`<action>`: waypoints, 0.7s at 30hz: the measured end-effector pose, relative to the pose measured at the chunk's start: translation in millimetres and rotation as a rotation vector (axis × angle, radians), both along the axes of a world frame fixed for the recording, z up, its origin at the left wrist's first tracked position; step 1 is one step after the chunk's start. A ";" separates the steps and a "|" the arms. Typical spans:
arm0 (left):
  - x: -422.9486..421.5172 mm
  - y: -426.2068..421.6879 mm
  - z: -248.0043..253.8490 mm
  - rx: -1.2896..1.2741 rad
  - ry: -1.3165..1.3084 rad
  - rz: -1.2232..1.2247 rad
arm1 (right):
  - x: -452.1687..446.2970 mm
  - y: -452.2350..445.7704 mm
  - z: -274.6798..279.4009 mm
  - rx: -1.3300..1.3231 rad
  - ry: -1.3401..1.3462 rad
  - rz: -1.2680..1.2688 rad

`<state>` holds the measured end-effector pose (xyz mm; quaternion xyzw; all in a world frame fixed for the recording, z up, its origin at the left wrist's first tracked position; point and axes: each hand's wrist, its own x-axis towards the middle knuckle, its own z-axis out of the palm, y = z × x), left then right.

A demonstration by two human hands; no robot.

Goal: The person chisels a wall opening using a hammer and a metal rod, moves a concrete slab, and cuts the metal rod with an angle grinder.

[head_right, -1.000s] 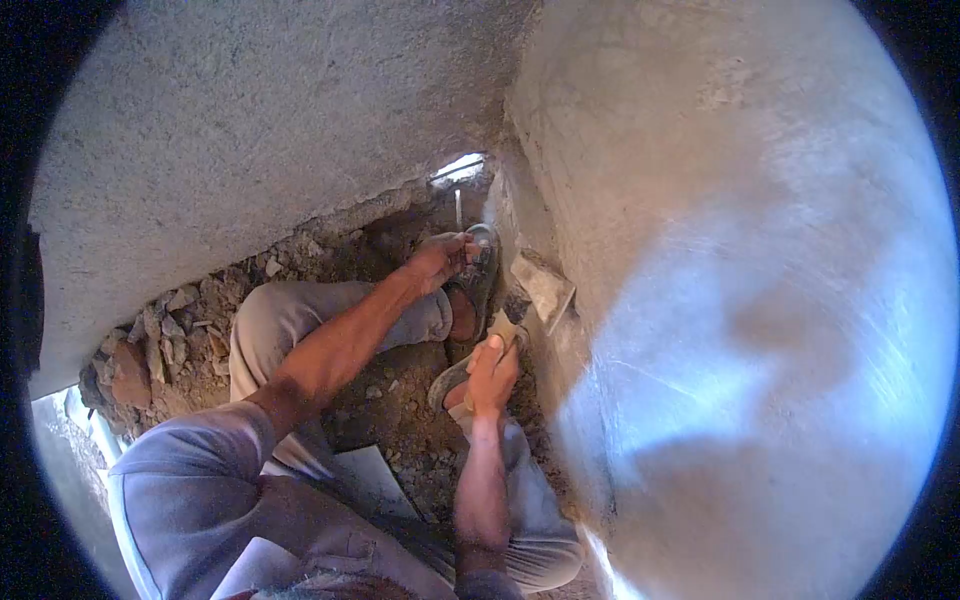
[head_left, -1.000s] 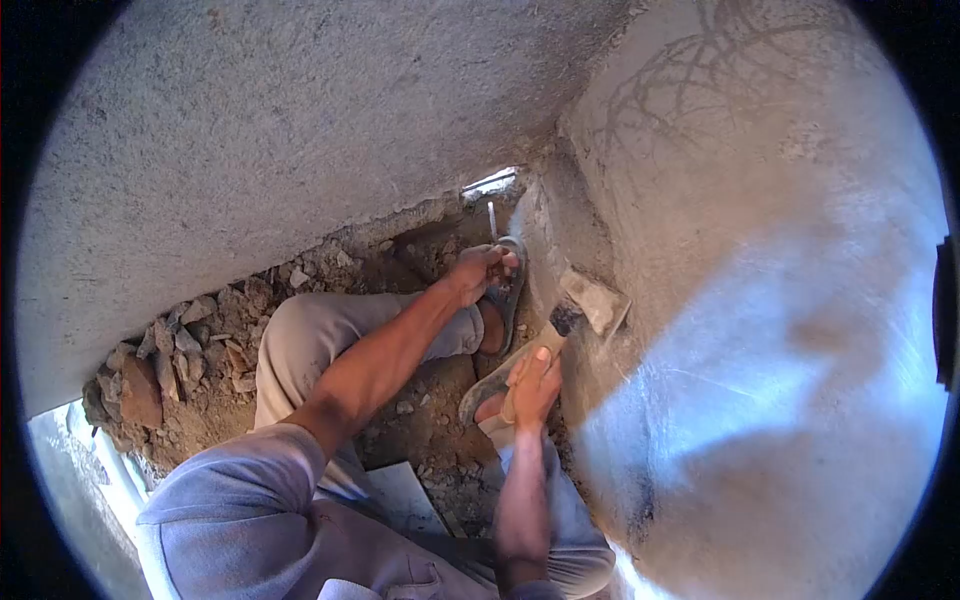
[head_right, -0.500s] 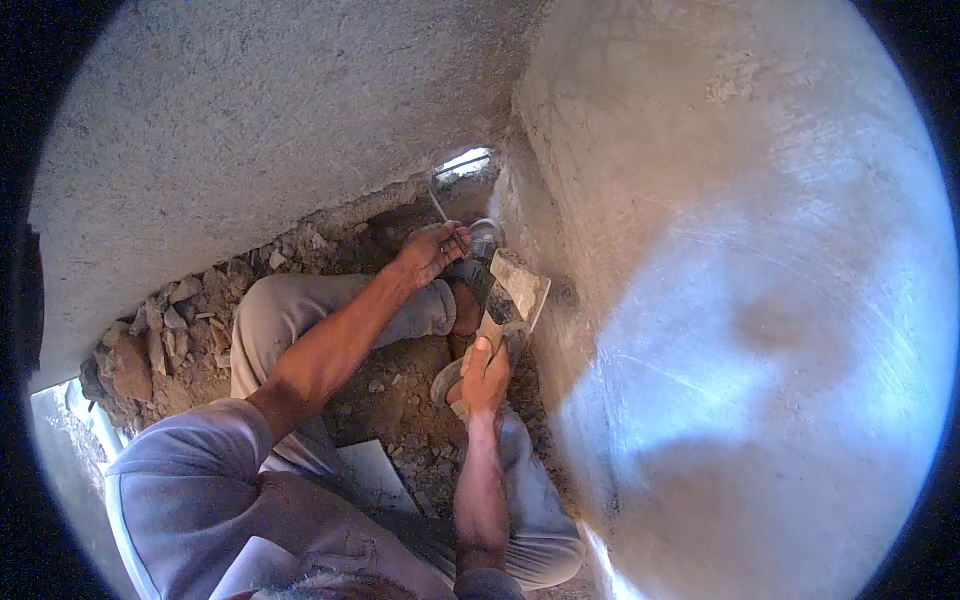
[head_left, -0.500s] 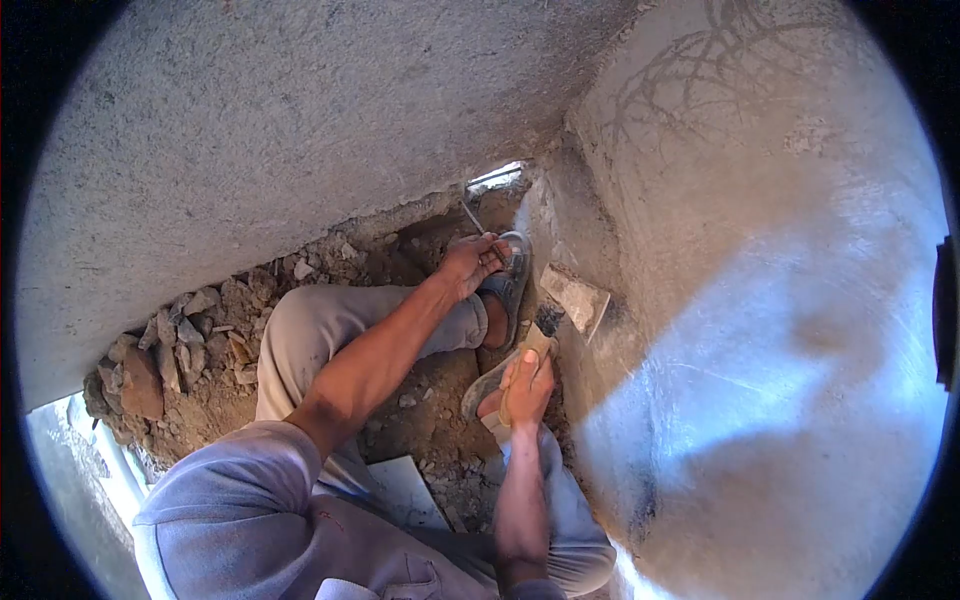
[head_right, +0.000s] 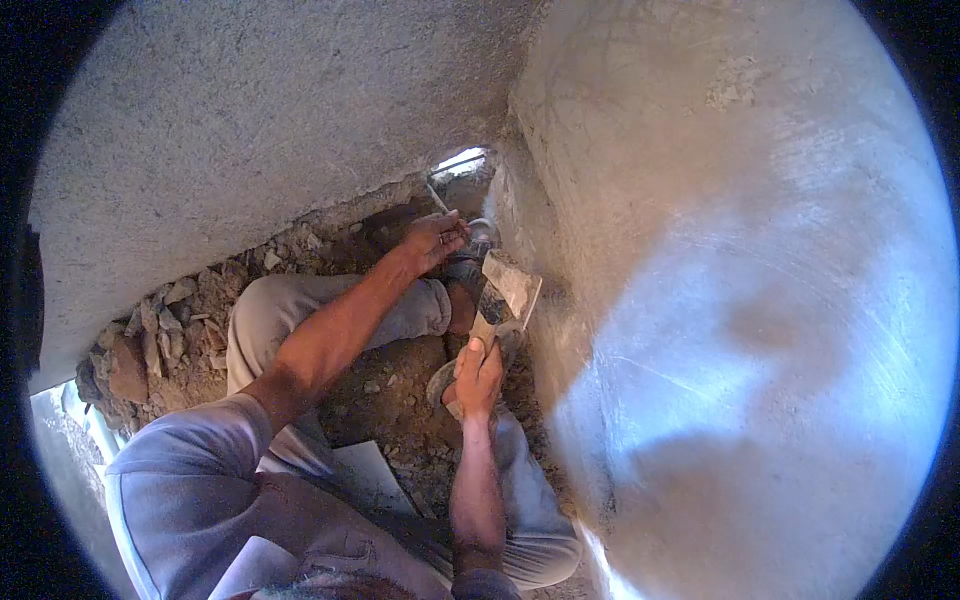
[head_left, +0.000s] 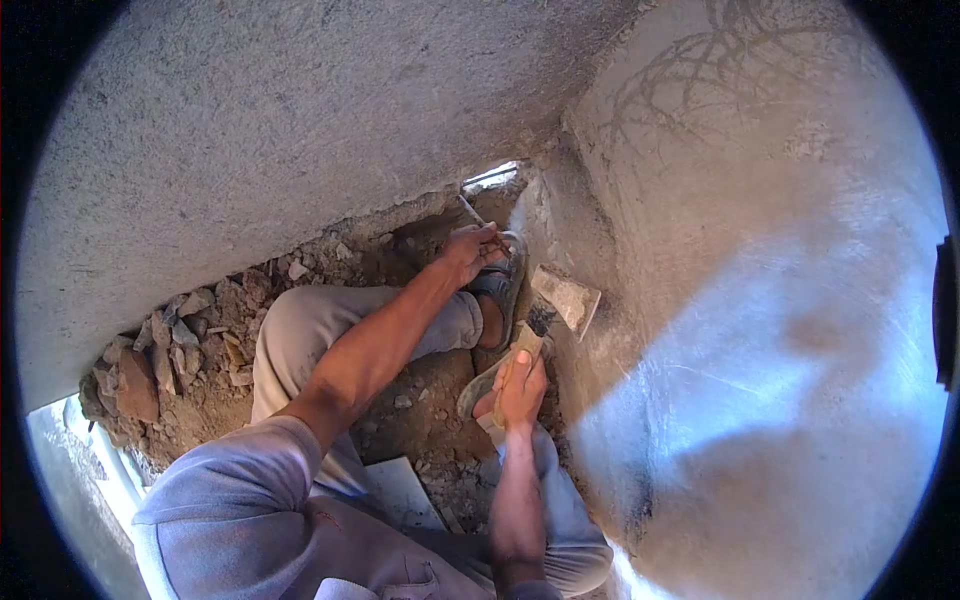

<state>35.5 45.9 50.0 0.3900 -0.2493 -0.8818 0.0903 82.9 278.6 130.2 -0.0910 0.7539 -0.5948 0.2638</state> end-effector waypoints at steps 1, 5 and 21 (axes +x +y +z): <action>-0.8 -2.6 -0.9 0.015 0.008 0.002 | -0.5 -0.7 1.4 0.005 -0.003 0.007; -17.1 -16.1 -1.3 0.233 0.058 0.160 | -8.1 -9.6 16.3 0.015 -0.008 0.030; -25.9 -53.2 18.1 0.281 0.043 0.287 | -52.0 -61.0 13.8 0.325 0.331 0.182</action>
